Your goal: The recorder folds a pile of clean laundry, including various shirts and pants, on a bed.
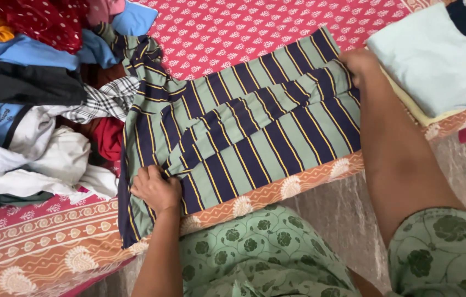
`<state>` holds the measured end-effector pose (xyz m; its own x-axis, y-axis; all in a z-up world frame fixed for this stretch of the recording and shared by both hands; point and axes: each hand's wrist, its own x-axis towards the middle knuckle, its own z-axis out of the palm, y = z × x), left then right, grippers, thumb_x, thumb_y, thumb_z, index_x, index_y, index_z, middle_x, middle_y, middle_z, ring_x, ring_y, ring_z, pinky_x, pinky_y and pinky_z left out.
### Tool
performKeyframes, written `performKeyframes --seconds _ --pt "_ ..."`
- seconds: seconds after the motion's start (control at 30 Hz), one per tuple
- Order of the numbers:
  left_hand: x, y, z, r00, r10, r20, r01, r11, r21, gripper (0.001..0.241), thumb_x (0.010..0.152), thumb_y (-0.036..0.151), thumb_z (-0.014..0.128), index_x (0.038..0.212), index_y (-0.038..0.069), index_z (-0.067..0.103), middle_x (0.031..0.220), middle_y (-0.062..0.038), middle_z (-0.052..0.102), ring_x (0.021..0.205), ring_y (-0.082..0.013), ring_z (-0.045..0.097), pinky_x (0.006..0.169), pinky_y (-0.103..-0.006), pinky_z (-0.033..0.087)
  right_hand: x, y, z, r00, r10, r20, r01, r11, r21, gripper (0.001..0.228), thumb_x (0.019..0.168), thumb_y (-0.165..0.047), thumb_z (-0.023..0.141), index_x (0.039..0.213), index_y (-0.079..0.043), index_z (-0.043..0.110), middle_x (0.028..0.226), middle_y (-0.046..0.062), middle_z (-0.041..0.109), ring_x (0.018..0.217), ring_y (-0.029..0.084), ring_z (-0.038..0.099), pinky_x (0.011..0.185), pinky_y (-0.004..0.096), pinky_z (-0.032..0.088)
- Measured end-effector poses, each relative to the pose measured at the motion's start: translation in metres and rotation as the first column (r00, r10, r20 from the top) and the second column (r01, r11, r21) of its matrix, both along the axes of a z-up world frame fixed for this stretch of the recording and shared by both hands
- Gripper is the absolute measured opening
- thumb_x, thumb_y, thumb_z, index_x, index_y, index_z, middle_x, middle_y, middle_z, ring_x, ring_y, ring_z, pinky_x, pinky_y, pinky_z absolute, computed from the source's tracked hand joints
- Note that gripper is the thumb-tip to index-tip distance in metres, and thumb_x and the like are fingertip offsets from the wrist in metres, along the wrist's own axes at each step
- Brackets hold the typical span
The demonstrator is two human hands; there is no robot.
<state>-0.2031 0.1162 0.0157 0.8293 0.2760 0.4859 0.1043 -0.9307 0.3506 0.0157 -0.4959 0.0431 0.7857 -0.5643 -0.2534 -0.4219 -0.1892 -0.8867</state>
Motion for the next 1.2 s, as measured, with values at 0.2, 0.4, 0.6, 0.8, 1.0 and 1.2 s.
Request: performKeyframes --seconds 0.2,0.4,0.6,0.8,1.0,1.2 --pt "0.001 0.0 -0.001 0.999 0.003 -0.055 -0.003 1.0 -0.01 0.025 0.063 0.01 0.07 0.085 0.012 0.06 0.097 -0.01 0.057 0.096 -0.0342 0.054 0.092 -0.0478 0.036 -0.055 0.007 -0.002 0.952 0.267 0.149 -0.276 0.96 0.049 0.047 0.082 0.008 0.07 0.122 -0.014 0.063 0.112 0.001 0.07 0.103 0.014 0.066 0.085 0.029 0.055" --pt "-0.002 0.005 0.007 0.999 -0.04 -0.022 0.039 0.997 -0.06 0.03 0.063 0.011 0.073 0.092 0.014 0.065 0.097 -0.009 0.059 0.098 -0.0342 0.055 0.092 -0.0482 0.037 -0.049 0.003 0.039 0.885 0.381 0.266 -0.336 0.92 -0.201 0.043 0.081 0.02 0.068 0.116 -0.006 0.068 0.107 0.002 0.071 0.097 0.011 0.066 0.083 0.026 0.056" --pt "-0.008 0.03 0.025 0.985 -0.164 0.061 0.172 0.974 -0.146 0.028 0.069 0.006 0.072 0.095 0.015 0.071 0.1 -0.008 0.065 0.102 -0.0341 0.057 0.092 -0.0475 0.04 -0.101 0.026 0.146 0.87 0.336 0.36 -0.308 0.942 -0.135 0.024 0.094 0.013 0.066 0.109 -0.004 0.074 0.097 0.002 0.071 0.083 0.01 0.064 0.069 0.024 0.05" --pt "-0.033 0.047 0.035 0.953 -0.29 0.083 0.301 0.935 -0.186 0.022 0.076 0.003 0.07 0.095 0.014 0.07 0.102 -0.009 0.065 0.103 -0.0347 0.058 0.094 -0.0456 0.043 -0.163 -0.004 0.081 0.922 0.25 0.295 -0.266 0.964 0.015 0.027 0.091 0.013 0.058 0.106 -0.003 0.073 0.101 0.004 0.075 0.078 0.011 0.061 0.067 0.024 0.05" --pt "-0.058 0.037 0.05 0.902 -0.431 0.029 0.429 0.902 0.049 0.025 0.076 0.004 0.069 0.099 0.013 0.072 0.101 -0.008 0.066 0.103 -0.0314 0.06 0.096 -0.0461 0.043 -0.196 -0.015 0.016 0.941 0.299 0.156 -0.286 0.953 -0.098 0.031 0.079 0.015 0.063 0.104 -0.003 0.071 0.098 0.004 0.07 0.079 0.01 0.06 0.069 0.026 0.05" --pt "-0.056 0.049 0.05 0.925 -0.375 0.06 0.369 0.925 0.088 0.019 0.083 0.009 0.072 0.102 0.013 0.075 0.102 -0.007 0.068 0.103 -0.0312 0.059 0.097 -0.0473 0.042 -0.174 0.007 0.066 0.956 0.267 0.123 -0.197 0.893 -0.404 0.03 0.078 0.011 0.076 0.105 -0.003 0.078 0.084 0.007 0.066 0.069 0.011 0.058 0.06 0.025 0.047"
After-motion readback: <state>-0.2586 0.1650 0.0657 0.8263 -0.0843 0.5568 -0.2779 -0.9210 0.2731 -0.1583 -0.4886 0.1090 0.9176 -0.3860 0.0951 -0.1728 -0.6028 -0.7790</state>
